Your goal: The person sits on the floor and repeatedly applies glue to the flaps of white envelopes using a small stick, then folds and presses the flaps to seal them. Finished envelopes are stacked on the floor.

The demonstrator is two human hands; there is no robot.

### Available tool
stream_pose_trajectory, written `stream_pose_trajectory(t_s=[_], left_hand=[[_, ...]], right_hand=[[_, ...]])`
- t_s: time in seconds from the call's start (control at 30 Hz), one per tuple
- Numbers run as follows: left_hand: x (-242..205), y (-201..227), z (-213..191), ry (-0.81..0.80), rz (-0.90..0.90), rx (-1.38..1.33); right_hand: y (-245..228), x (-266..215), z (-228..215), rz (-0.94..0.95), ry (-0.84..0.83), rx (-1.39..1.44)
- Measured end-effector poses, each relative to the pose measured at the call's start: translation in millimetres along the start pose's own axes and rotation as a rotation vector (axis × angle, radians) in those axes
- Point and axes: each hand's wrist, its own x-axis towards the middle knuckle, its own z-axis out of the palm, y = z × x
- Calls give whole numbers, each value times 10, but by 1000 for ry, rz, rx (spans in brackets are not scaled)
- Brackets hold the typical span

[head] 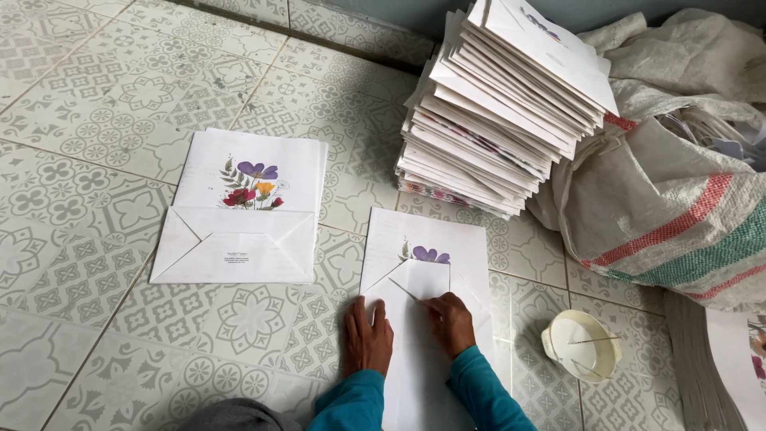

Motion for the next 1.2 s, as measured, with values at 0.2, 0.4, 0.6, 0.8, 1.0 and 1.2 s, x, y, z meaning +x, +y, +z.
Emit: stream_pose_trajectory(t_s=[0.2, 0.4, 0.6, 0.8, 1.0, 1.2], left_hand=[[-10, -131, 165, 90, 52, 49], [-289, -490, 552, -70, 52, -25], [-545, -297, -206, -582, -230, 125], [-1691, 83, 875, -706, -623, -1128], [-2238, 584, 818, -714, -1887, -1741], [-1596, 1108, -636, -485, -1794, -1842]], right_hand=[[146, -65, -736, 58, 181, 113], [1105, -995, -2205, 104, 305, -163], [1910, -1396, -2225, 157, 119, -473], [1911, -1405, -2268, 169, 203, -353], [1935, -1463, -2244, 166, 256, -351], [2042, -1527, -2153, 118, 258, -383]])
